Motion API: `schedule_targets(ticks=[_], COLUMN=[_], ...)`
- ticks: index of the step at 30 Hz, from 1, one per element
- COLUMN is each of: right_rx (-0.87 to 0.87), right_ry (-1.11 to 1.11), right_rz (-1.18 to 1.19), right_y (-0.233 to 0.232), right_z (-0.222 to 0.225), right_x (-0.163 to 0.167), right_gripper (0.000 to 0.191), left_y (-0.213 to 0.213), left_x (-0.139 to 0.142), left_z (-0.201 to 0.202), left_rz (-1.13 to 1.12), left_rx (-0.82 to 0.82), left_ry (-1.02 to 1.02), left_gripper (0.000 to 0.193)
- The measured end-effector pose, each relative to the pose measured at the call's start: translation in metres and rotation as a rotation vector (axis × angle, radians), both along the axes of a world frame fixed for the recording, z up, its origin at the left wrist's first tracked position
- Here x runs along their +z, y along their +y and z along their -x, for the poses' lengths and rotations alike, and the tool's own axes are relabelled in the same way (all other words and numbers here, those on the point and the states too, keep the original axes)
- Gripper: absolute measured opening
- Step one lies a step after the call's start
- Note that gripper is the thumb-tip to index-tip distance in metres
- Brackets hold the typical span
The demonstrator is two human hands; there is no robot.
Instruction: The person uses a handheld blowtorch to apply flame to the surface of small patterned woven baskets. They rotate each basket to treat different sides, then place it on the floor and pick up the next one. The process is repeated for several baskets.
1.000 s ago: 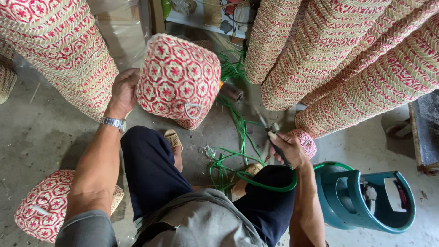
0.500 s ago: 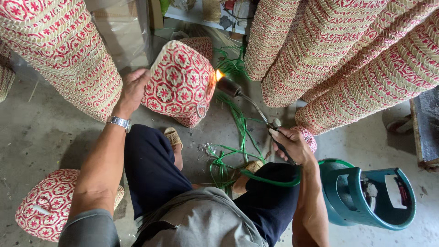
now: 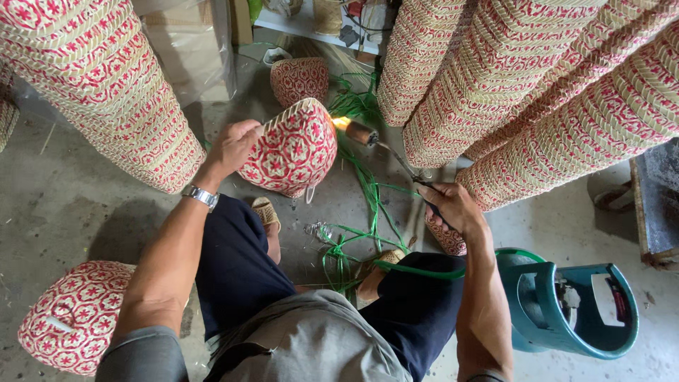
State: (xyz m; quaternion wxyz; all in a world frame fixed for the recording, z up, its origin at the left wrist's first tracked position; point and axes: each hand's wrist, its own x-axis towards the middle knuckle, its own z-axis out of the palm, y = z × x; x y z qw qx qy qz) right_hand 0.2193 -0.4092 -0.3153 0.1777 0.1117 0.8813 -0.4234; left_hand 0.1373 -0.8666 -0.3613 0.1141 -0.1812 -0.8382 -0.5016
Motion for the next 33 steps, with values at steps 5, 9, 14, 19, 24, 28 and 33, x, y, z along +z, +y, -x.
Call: schedule_targets(ticks=[5, 9, 14, 19, 24, 28, 33], right_rx=[0.139, 0.159, 0.219, 0.212, 0.035, 0.049, 0.158], right_ry=[0.069, 0.045, 0.037, -0.095, -0.036, -0.001, 0.066], right_rz=[0.168, 0.116, 0.125, 0.018, 0.113, 0.26, 0.229], right_y=[-0.013, -0.018, -0.014, -0.013, 0.0, 0.003, -0.005], right_z=[-0.017, -0.022, -0.032, -0.033, -0.026, -0.027, -0.026], right_x=[0.0, -0.004, -0.025, -0.049, -0.044, -0.028, -0.015], right_gripper=[0.032, 0.03, 0.027, 0.041, 0.039, 0.03, 0.04], left_y=[0.025, 0.04, 0.049, 0.043, 0.031, 0.015, -0.003], left_x=[-0.005, -0.017, -0.026, -0.021, -0.022, -0.022, -0.019], left_z=[-0.003, -0.005, 0.001, 0.008, 0.009, 0.008, 0.004], left_rz=[0.002, -0.383, -1.241, -1.584, -1.565, -1.341, -0.901], left_rx=[0.289, 0.332, 0.226, 0.176, 0.192, 0.138, 0.086], left_ry=[-0.184, -0.174, -0.323, -0.356, -0.321, -0.261, -0.117], left_gripper=[0.033, 0.032, 0.013, 0.022, 0.016, 0.013, 0.023])
